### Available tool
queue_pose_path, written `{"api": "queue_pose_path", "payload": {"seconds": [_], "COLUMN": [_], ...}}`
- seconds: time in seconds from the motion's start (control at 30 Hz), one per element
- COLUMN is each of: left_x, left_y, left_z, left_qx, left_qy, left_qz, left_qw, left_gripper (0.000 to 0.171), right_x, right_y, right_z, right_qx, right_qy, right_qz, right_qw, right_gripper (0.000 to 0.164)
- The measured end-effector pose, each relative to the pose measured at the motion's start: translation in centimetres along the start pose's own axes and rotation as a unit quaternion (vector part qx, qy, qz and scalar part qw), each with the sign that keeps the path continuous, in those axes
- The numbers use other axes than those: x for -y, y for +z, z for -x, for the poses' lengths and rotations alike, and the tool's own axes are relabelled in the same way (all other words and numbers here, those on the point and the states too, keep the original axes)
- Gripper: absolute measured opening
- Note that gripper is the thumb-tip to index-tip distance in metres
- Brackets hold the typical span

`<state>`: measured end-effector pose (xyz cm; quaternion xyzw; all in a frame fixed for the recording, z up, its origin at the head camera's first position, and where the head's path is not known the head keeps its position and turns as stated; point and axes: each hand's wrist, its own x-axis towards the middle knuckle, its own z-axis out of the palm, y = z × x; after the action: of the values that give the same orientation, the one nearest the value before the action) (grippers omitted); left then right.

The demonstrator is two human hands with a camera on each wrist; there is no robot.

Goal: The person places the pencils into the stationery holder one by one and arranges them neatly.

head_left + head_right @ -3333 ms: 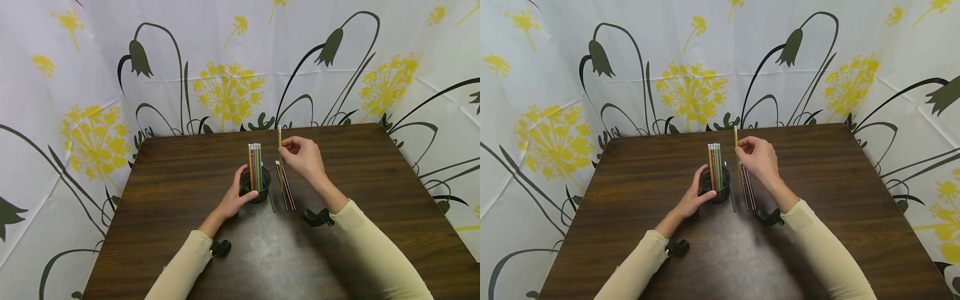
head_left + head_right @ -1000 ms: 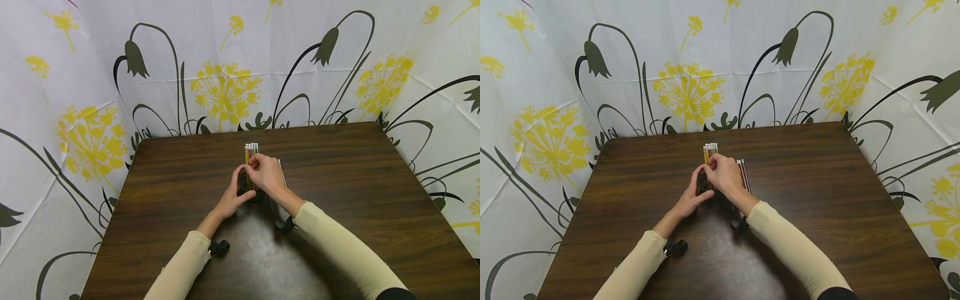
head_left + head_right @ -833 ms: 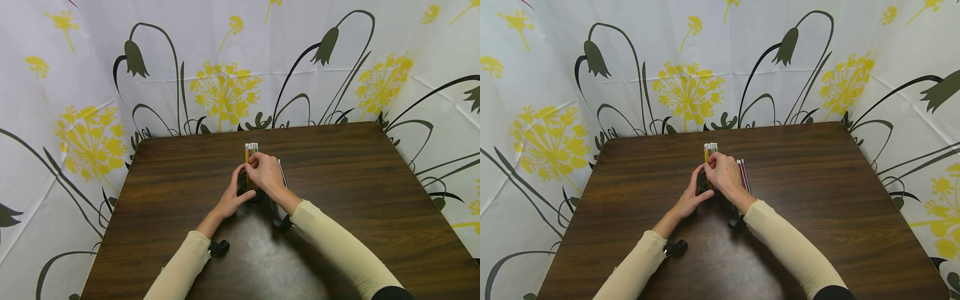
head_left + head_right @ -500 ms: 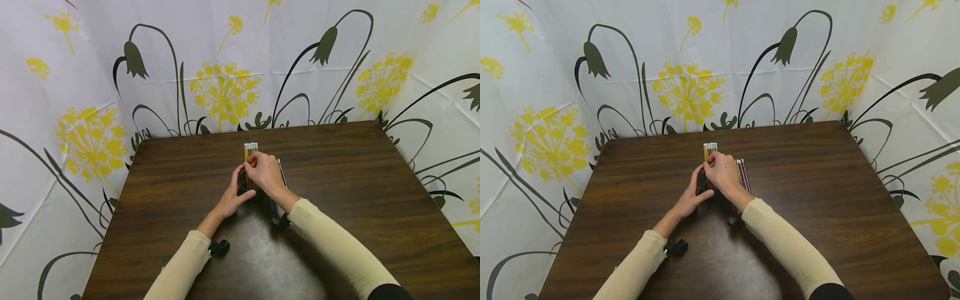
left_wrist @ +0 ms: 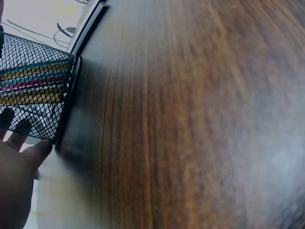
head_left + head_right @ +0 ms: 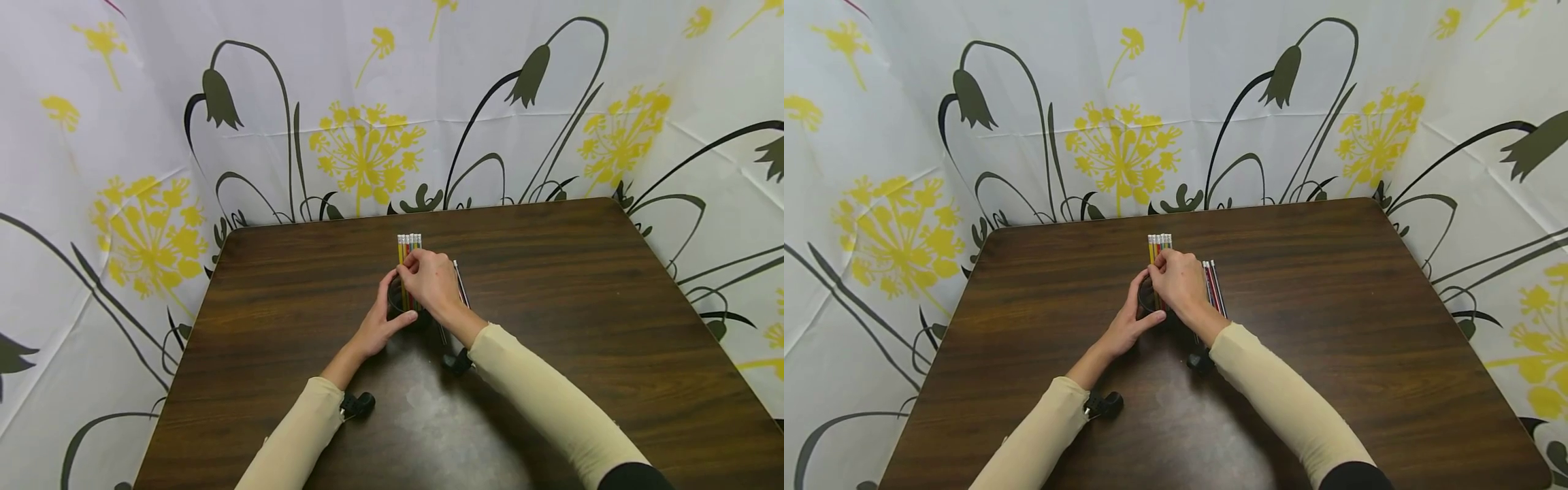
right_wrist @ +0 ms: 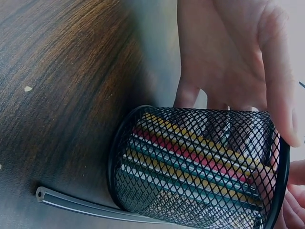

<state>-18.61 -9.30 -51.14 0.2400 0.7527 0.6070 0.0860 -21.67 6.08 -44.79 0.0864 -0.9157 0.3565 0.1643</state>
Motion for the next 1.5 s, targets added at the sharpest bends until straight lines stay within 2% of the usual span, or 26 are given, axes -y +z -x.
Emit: {"api": "queue_pose_path", "payload": {"seconds": [0.27, 0.47, 0.63, 0.73, 0.87, 1.0, 1.13, 1.27, 1.4, 1.5], "left_x": [0.8, 0.9, 0.3, -0.8, -2.6, -3.2, -3.1, -3.1, -3.2, -3.0], "left_y": [0.0, 0.1, 0.1, 0.0, -0.1, 0.1, 0.1, 0.0, -0.1, -0.1], "left_z": [0.0, -0.2, -0.3, -0.1, 0.2, 0.3, 0.4, 0.4, 0.4, 0.4], "left_qx": [-0.001, -0.001, 0.001, 0.003, 0.006, 0.004, 0.002, 0.005, 0.004, 0.004], "left_qy": [0.003, 0.009, 0.009, 0.008, 0.0, -0.006, -0.007, -0.011, -0.015, -0.015], "left_qz": [0.006, 0.013, 0.017, 0.024, 0.021, 0.014, 0.01, 0.005, 0.003, 0.004], "left_qw": [1.0, 0.9999, 0.9998, 0.9997, 0.9998, 0.9999, 0.9999, 0.9999, 0.9999, 0.9999], "left_gripper": [0.082, 0.082, 0.082, 0.082, 0.082, 0.081, 0.081, 0.081, 0.081, 0.082], "right_x": [0.1, 0.2, -0.7, -1.7, -3.5, -5.8, -8.2, -10.1, -11.1, -11.6], "right_y": [-0.2, -2.2, -4.6, -5.8, -6.4, -5.9, -5.0, -4.3, -3.8, -3.6], "right_z": [0.1, 0.2, 0.1, 0.3, 0.6, 1.2, 1.8, 2.2, 2.3, 2.4], "right_qx": [0.003, -0.001, -0.017, -0.023, -0.018, 0.008, 0.041, 0.08, 0.105, 0.109], "right_qy": [-0.004, 0.002, 0.044, 0.077, 0.112, 0.144, 0.192, 0.233, 0.246, 0.247], "right_qz": [-0.007, -0.056, -0.134, -0.15, -0.11, -0.054, -0.003, 0.019, 0.025, 0.034], "right_qw": [1.0, 0.998, 0.99, 0.985, 0.987, 0.988, 0.98, 0.969, 0.963, 0.962], "right_gripper": [0.015, 0.017, 0.02, 0.021, 0.021, 0.02, 0.021, 0.023, 0.026, 0.029]}}
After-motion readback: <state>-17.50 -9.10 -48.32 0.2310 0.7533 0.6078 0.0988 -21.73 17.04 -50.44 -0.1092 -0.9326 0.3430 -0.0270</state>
